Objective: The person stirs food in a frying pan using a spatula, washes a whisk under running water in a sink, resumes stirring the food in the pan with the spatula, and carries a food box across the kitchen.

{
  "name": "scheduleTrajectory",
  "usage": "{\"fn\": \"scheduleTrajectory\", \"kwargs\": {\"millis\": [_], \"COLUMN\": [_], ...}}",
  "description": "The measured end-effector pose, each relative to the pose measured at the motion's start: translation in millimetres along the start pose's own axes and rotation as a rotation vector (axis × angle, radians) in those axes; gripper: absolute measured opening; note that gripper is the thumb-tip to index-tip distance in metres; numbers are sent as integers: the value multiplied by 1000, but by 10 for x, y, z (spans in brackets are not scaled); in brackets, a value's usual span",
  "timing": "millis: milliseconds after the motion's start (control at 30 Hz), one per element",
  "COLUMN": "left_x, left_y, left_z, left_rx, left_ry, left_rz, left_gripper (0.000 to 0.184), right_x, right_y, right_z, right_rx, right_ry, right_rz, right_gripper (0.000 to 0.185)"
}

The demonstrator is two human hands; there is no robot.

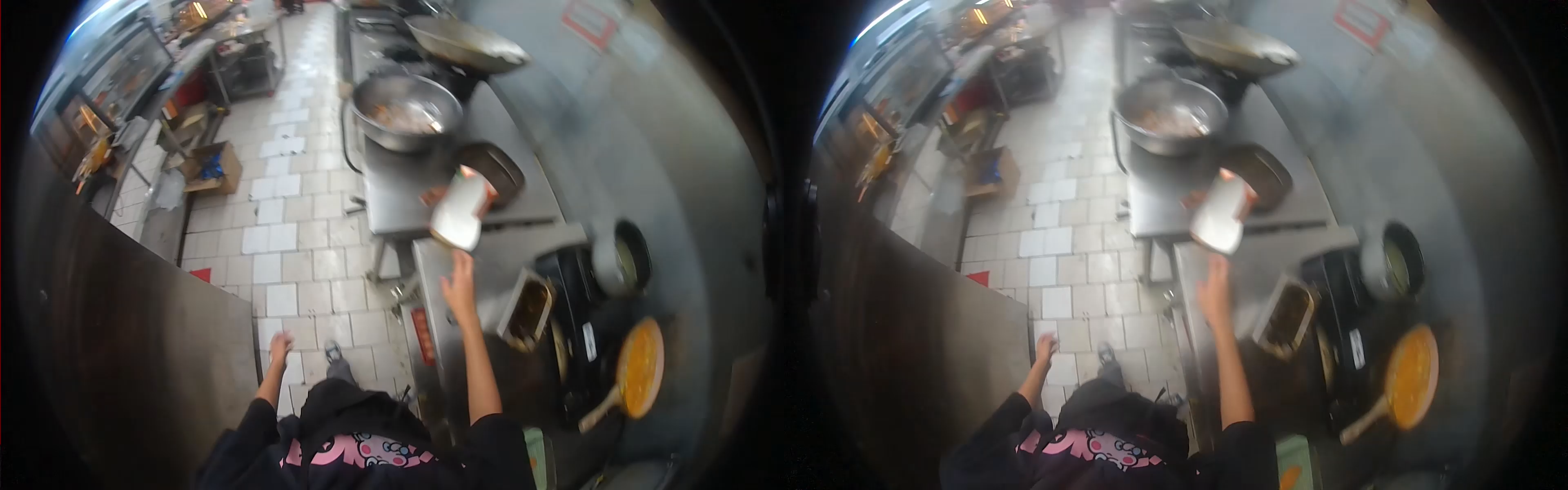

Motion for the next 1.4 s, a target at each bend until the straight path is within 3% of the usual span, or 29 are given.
{"fn": "scheduleTrajectory", "kwargs": {"millis": [100, 167, 300, 367, 500, 567, 600, 700, 767, 833, 933, 1033, 1100, 1133, 1233, 1300, 1400], "left_x": [-69, -244, -169, 119, 1357, 2375, 2835, 3721, 4081, 4415, 4769, 5122, 5106, 5000, 4912, 5200, 5960], "left_y": [1412, 2003, 2500, 2434, 1803, 1241, 917, 167, -56, 43, 543, 1532, 2239, 2461, 2714, 2655, 2434], "left_z": [-497, -666, -779, -715, -372, -11, 413, 1702, 2323, 2974, 3444, 3152, 2641, 2560, 2430, 2460, 2891], "left_rx": [172, 263, 349, 377, 435, 453, 541, 729, 709, 687, 212, -28, -204, -222, -99, -56, 25], "left_ry": [337, 552, 793, 806, 632, 427, 156, -161, -221, -290, -53, 126, 1, 54, 527, 696, 813], "left_rz": [190, 196, 89, 6, -194, -268, -408, -433, -456, -460, -398, -3, 268, 392, 500, 452, 304], "left_gripper": [36, 36, 36, 36, 36, 36, 36, 33, 32, 30, 29, 32, 30, 29, 28, 28, 27], "right_x": [516, 611, 610, 593, 690, 851, 1050, 1915, 2639, 3427, 4668, 5743, 6301, 6558, 7270, 7658, 8045], "right_y": [-297, -421, -461, -395, -23, 76, 71, -156, -430, -798, -1625, -2736, -3612, -4096, -5682, -6654, -7496], "right_z": [294, 418, 371, 250, -294, -592, -923, -1801, -2284, -2562, -3009, -3526, -3719, -3703, -3224, -2629, -1719], "right_rx": [-217, -439, -569, -508, -456, -201, -186, -176, -99, 5, 198, 329, 482, 536, 419, 173, 137], "right_ry": [-105, -351, -441, -268, -279, -480, -390, -275, -38, 50, 216, 410, 519, 532, 618, 634, 367], "right_rz": [91, -27, 82, 271, 624, 763, 820, 902, 885, 806, 535, 155, -130, -281, -548, -597, -629], "right_gripper": [53, 39, 11, 11, 15, 13, 12, 12, 11, 11, 9, 9, 9, 9, 7, 8, 20]}}
Point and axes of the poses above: each hand's wrist, its own x-axis towards the middle knuckle, its own y-axis out of the back of the hand, z = x × y, the point moved 6 cm from there along x, towards the middle knuckle, and after that the axes turned 1 degree about -z, right-handed, at the moved point
